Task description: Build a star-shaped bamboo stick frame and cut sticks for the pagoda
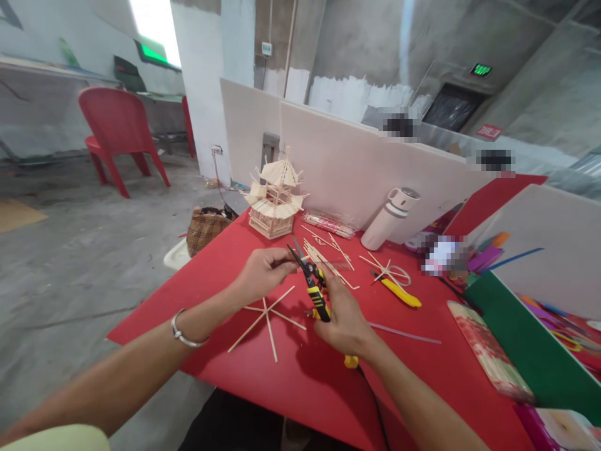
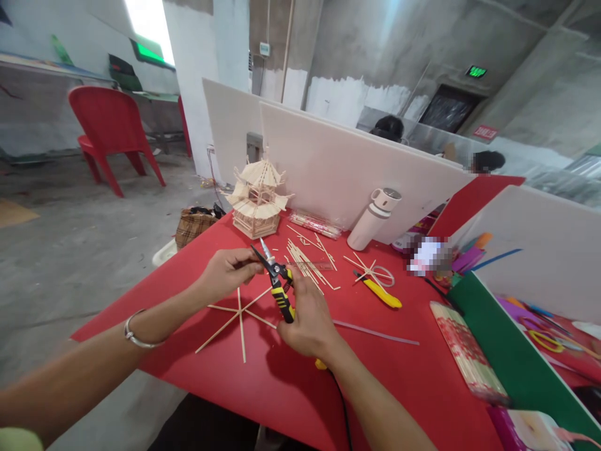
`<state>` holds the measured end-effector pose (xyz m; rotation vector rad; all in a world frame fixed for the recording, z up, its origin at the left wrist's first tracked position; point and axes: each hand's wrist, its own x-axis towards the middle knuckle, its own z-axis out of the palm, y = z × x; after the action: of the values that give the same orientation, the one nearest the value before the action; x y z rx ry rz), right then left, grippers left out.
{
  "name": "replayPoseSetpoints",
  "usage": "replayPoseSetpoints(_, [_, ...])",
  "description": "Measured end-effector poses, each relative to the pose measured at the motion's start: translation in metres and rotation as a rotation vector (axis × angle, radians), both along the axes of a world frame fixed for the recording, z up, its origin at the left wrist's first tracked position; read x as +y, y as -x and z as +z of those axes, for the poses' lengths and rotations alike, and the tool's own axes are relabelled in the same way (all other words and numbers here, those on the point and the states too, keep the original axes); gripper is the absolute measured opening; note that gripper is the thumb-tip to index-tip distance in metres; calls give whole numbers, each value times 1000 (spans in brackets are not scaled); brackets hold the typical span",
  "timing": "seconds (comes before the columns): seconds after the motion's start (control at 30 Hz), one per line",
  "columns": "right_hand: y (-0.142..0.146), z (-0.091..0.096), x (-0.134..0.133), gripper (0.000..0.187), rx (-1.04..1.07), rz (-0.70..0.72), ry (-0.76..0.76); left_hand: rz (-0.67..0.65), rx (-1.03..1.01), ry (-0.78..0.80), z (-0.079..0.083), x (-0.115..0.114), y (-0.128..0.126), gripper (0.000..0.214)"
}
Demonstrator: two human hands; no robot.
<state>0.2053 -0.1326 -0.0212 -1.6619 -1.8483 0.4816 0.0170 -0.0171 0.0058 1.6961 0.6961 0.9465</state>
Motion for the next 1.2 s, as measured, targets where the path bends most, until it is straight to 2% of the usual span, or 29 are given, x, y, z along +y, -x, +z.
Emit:
replayPoseSetpoints(0.07, [-1, -1, 2, 100, 15, -1, 9, 39, -15, -74, 0, 0, -3, 13])
replayPoseSetpoints(0.13, [-3, -1, 2, 101, 7, 17, 10, 25, -27, -79, 0, 0, -4, 12])
replayPoseSetpoints(0.3, [-11, 2, 0, 108, -71, 55, 45, -73, -40, 101, 3, 3, 0, 9])
replayPoseSetpoints(0.4, [-14, 3, 0, 112, -98, 99, 70, -176, -36, 257, 2, 3, 3, 16])
replayPoseSetpoints(0.47, [-13, 3, -1, 111, -106, 106, 64, -196, -26, 290, 2, 2, 4, 20])
replayPoseSetpoints(0.8, [-5, 1, -1, 100, -76, 24, 17, -70, 34, 185, -3, -1, 2, 25])
replayPoseSetpoints(0.9, [-5, -1, 1, 100, -56, 17, 2, 0, -15, 93, -5, -1, -1, 25])
replayPoseSetpoints(0.97, [-6, -1, 1, 103, -58, 32, -10, -21, -44, 94, -6, 1, -1, 27])
replayPoseSetpoints(1.2, [-15, 7, -1, 113, -131, 98, 81, -298, -137, 551, -10, 10, 7, 31])
